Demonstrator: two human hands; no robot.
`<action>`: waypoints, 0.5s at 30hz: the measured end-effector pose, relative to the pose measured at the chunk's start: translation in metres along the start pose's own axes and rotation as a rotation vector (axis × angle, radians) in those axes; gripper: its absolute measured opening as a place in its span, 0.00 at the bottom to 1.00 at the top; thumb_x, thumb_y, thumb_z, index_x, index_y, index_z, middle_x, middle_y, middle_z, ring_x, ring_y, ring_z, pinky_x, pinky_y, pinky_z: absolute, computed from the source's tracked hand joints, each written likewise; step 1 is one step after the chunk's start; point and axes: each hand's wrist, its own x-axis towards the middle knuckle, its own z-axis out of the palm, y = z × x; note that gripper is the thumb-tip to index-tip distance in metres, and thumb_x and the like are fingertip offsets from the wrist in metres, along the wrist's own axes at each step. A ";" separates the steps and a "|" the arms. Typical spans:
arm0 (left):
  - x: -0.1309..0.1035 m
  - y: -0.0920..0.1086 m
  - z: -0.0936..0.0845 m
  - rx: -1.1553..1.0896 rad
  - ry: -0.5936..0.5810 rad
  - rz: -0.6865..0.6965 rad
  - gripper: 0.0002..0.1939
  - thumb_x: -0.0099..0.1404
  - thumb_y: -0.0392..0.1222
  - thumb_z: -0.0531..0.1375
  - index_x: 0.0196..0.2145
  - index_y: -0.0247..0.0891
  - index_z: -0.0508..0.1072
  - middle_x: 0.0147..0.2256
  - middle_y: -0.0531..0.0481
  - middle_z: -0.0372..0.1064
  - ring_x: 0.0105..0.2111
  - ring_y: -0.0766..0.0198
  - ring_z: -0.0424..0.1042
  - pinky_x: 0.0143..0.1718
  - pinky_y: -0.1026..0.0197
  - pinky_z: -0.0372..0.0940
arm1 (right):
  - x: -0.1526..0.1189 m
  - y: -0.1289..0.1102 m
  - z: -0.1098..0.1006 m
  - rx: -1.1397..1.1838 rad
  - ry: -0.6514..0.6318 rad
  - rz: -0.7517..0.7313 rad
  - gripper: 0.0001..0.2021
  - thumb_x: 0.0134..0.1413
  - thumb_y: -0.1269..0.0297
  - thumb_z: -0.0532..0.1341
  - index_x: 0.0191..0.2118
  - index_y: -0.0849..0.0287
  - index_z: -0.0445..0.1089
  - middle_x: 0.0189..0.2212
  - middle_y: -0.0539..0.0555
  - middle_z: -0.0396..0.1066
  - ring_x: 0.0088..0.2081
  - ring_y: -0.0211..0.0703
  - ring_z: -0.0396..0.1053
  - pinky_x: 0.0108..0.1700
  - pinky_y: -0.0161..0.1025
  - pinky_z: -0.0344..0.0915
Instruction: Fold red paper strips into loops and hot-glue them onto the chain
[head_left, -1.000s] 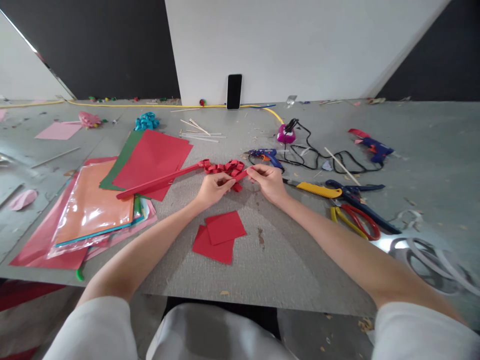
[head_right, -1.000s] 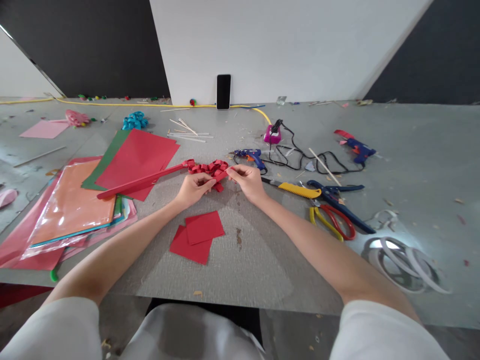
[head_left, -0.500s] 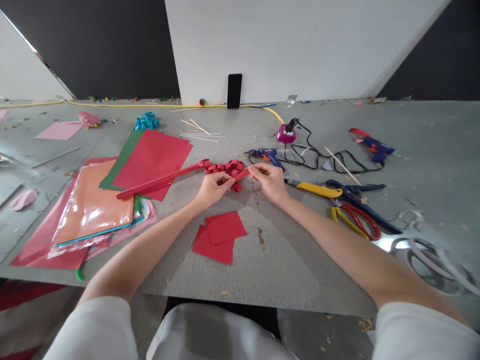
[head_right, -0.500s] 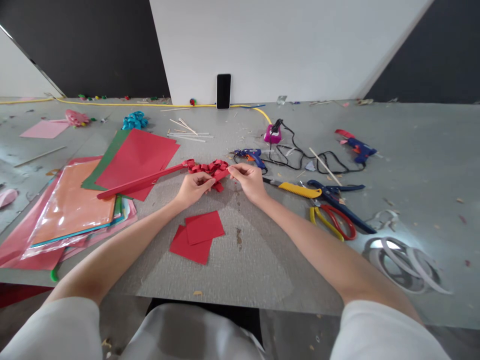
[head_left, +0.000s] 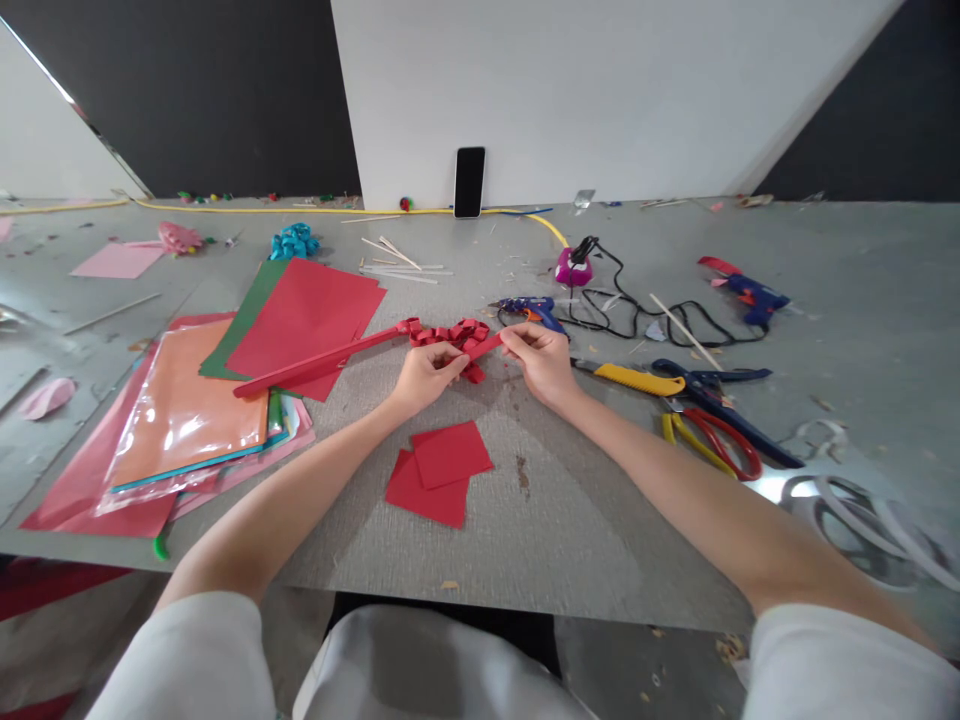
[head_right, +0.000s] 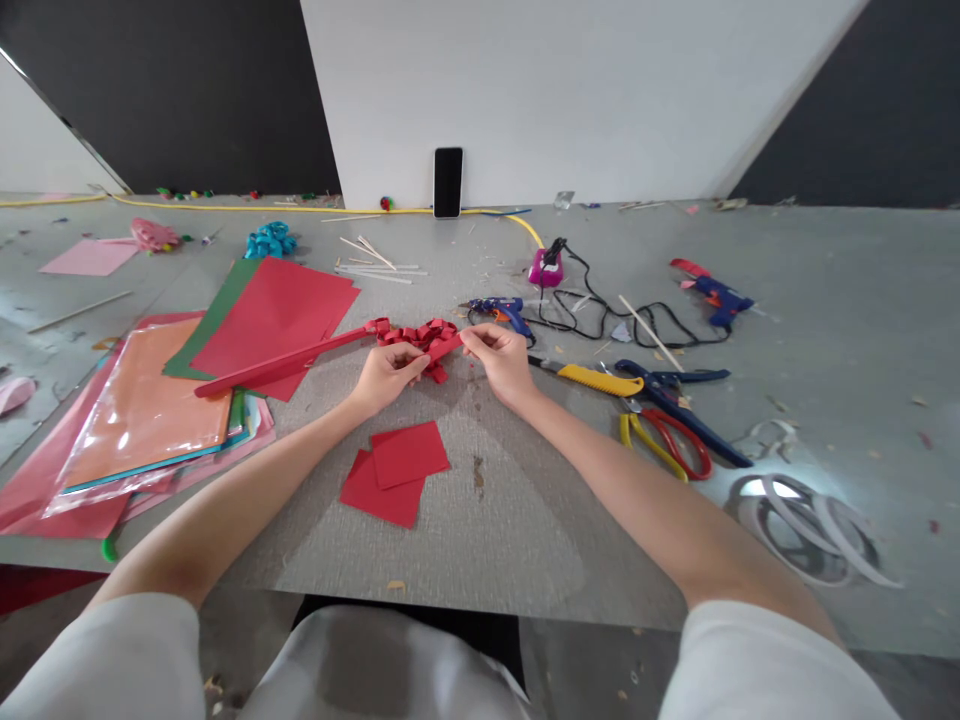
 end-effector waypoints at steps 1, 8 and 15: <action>0.000 0.000 0.000 0.004 -0.002 0.000 0.13 0.66 0.48 0.64 0.31 0.34 0.76 0.22 0.52 0.70 0.22 0.69 0.67 0.24 0.67 0.61 | 0.000 0.000 0.000 0.002 -0.001 -0.006 0.14 0.52 0.48 0.72 0.33 0.53 0.79 0.24 0.49 0.72 0.25 0.37 0.66 0.29 0.36 0.64; -0.001 0.002 0.000 0.033 -0.009 0.012 0.13 0.66 0.48 0.64 0.32 0.34 0.77 0.23 0.51 0.70 0.22 0.69 0.66 0.24 0.67 0.60 | -0.001 -0.001 -0.001 -0.029 -0.004 -0.048 0.13 0.54 0.51 0.71 0.31 0.55 0.77 0.23 0.47 0.70 0.25 0.36 0.65 0.31 0.36 0.63; 0.000 0.001 0.000 0.010 -0.009 -0.009 0.12 0.66 0.47 0.64 0.32 0.35 0.77 0.23 0.51 0.70 0.22 0.69 0.67 0.24 0.67 0.60 | 0.000 -0.001 0.001 0.026 0.035 -0.014 0.12 0.52 0.50 0.71 0.33 0.53 0.78 0.24 0.48 0.70 0.25 0.37 0.64 0.29 0.37 0.61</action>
